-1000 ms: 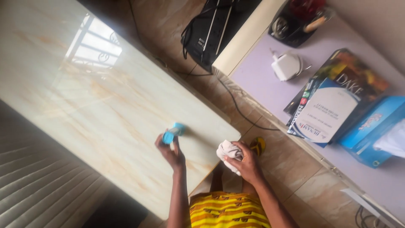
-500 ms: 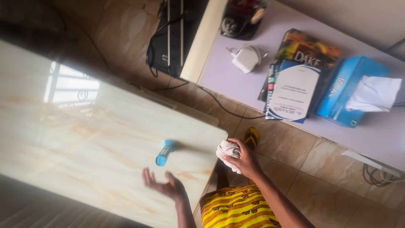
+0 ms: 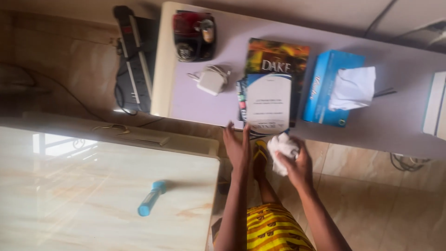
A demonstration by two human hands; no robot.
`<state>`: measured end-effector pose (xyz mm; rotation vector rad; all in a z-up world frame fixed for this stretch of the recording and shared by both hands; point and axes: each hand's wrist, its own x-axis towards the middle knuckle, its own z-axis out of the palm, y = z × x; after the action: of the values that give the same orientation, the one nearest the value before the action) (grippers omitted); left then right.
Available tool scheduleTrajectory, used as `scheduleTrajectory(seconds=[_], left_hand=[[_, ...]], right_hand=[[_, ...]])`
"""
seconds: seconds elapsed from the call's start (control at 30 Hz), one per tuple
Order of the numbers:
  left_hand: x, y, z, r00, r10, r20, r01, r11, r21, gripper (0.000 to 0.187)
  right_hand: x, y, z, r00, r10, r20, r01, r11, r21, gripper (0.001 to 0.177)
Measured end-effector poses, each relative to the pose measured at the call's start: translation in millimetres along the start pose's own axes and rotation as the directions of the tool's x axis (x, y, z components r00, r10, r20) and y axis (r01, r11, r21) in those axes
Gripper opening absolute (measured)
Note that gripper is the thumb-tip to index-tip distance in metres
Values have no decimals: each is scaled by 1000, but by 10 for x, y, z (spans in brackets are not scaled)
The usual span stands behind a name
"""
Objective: Cleaning a table surface and wiping down various books and objects with a cloth.
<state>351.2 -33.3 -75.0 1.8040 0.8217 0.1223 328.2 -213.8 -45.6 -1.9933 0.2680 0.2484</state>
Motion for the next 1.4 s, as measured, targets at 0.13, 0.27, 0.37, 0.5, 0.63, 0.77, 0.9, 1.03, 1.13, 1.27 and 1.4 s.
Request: scheduleTrajectory(seconds=[0.13,0.27,0.37,0.5,0.63,0.77,0.9,1.03,1.13,1.27,1.4], left_hand=[[185,50,444,999,-15,32,6,969,246,82],[190,-351,722,985,-160,60,133,939,318,94],[251,-1329,869,983,-160,90,128,949,288,89],[263,-1961,893,969,-117,219,102,992,80,59],[240,-166,602,918,-332,217,287,934,212,88],[146,-361,653,962,-267,63,249,946,209,96],[129,-199,528,944,-330,-14,330,940,80,89],[-111,-586,214,979,-152,-135,187,934,306,58],[-46,-579,-31,958,-286,-14,287,955,78,42],[-132,-1028,-143,878,-406,254,477,777,-410,28],[-273,-1291,-219,901,-249,355,420,705,-571,37]], right_hand=[[453,-149,-129,994,-49,-100,57,995,86,52],[814,-176,196,964,-238,-119,231,970,-72,57],[971,-268,539,874,-482,60,485,860,-155,59],[1313,-103,833,589,-730,346,805,491,-334,56],[1860,-85,644,523,-759,388,845,401,-354,54],[2386,57,504,863,-496,100,498,798,-339,57],[2400,-28,34,766,-587,-260,532,807,-255,53],[1690,-75,-245,930,-254,-266,321,913,252,44],[1269,-88,-217,968,3,-252,142,819,556,45],[914,9,-70,953,167,-252,13,810,587,45],[827,-198,66,968,238,-84,-166,851,499,51]])
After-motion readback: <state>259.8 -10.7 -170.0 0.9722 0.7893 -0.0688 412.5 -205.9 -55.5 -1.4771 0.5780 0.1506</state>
